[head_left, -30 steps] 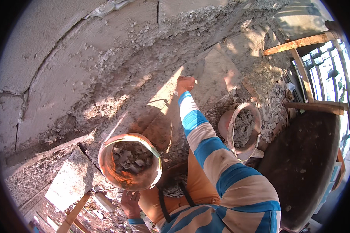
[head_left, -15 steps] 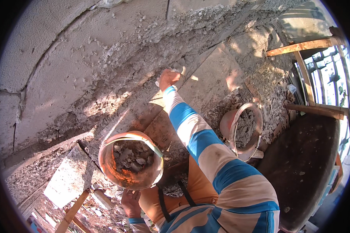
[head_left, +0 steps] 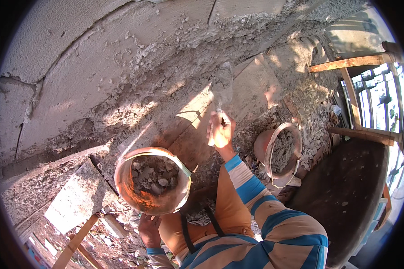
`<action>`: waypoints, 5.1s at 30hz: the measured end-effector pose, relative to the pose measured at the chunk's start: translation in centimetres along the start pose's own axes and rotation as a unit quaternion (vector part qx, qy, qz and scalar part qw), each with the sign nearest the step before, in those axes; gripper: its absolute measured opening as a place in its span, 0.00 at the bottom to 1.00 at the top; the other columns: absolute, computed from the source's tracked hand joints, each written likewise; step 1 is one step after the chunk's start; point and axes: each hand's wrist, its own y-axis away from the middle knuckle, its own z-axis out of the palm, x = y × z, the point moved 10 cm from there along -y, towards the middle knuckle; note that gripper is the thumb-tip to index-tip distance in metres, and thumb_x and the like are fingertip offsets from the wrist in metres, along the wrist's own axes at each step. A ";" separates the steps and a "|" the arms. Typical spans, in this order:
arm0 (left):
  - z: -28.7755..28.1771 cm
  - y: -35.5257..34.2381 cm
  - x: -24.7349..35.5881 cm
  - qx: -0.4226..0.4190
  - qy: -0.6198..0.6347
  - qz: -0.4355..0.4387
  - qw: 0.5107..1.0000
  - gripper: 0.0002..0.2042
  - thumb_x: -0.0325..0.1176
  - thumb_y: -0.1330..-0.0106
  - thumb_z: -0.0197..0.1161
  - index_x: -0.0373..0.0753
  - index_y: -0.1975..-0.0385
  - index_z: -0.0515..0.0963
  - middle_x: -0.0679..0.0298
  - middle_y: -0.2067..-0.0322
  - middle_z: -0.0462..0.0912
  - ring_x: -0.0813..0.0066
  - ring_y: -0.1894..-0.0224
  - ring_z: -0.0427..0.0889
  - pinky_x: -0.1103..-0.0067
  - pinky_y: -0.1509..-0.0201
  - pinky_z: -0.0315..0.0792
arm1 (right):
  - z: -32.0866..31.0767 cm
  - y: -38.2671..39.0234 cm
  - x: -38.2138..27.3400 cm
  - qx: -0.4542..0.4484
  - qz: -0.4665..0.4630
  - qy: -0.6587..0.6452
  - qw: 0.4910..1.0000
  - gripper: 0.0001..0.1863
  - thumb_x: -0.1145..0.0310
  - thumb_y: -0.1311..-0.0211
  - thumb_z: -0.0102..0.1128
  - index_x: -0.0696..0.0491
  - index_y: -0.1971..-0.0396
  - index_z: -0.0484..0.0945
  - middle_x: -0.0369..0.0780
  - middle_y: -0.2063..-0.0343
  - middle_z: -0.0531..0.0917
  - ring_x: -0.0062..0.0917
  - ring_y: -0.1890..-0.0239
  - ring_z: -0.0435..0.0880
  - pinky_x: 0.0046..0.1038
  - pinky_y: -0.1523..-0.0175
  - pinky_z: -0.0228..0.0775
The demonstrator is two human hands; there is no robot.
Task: The person scoops cement from a bucket using a trowel and applies it to a rough wall surface. They spread and smooth the cement over the wall, repeatedly scooping more material as needed.
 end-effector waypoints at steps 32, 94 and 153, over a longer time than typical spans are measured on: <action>0.9 -0.3 0.7 -0.041 0.025 0.021 0.999 0.52 0.66 0.40 0.69 0.29 0.27 0.59 0.50 0.41 0.77 0.49 0.43 0.80 0.60 0.38 0.74 | 11.6 -11.3 11.7 0.155 -0.210 0.311 0.914 0.15 0.73 0.41 0.64 0.61 0.85 0.72 0.51 0.84 0.80 0.45 0.77 0.83 0.38 0.69 0.74; -6.1 -2.8 -2.7 0.052 0.090 0.076 0.992 0.34 0.38 0.32 0.65 0.30 0.28 0.65 0.49 0.43 0.80 0.57 0.47 0.83 0.66 0.44 0.77 | -14.1 27.4 0.4 -0.063 -0.070 0.253 0.963 0.15 0.71 0.37 0.72 0.57 0.64 0.70 0.37 0.80 0.76 0.19 0.86 0.75 0.28 0.84 0.65; -30.2 -10.4 -8.3 0.071 0.092 -0.005 0.993 0.30 0.42 0.33 0.70 0.30 0.36 0.73 0.53 0.50 0.85 0.56 0.52 0.87 0.68 0.51 0.82 | 3.1 19.7 0.1 0.019 -0.077 0.226 0.971 0.18 0.77 0.41 0.64 0.66 0.50 0.78 0.45 0.61 0.85 0.27 0.73 0.84 0.29 0.78 0.77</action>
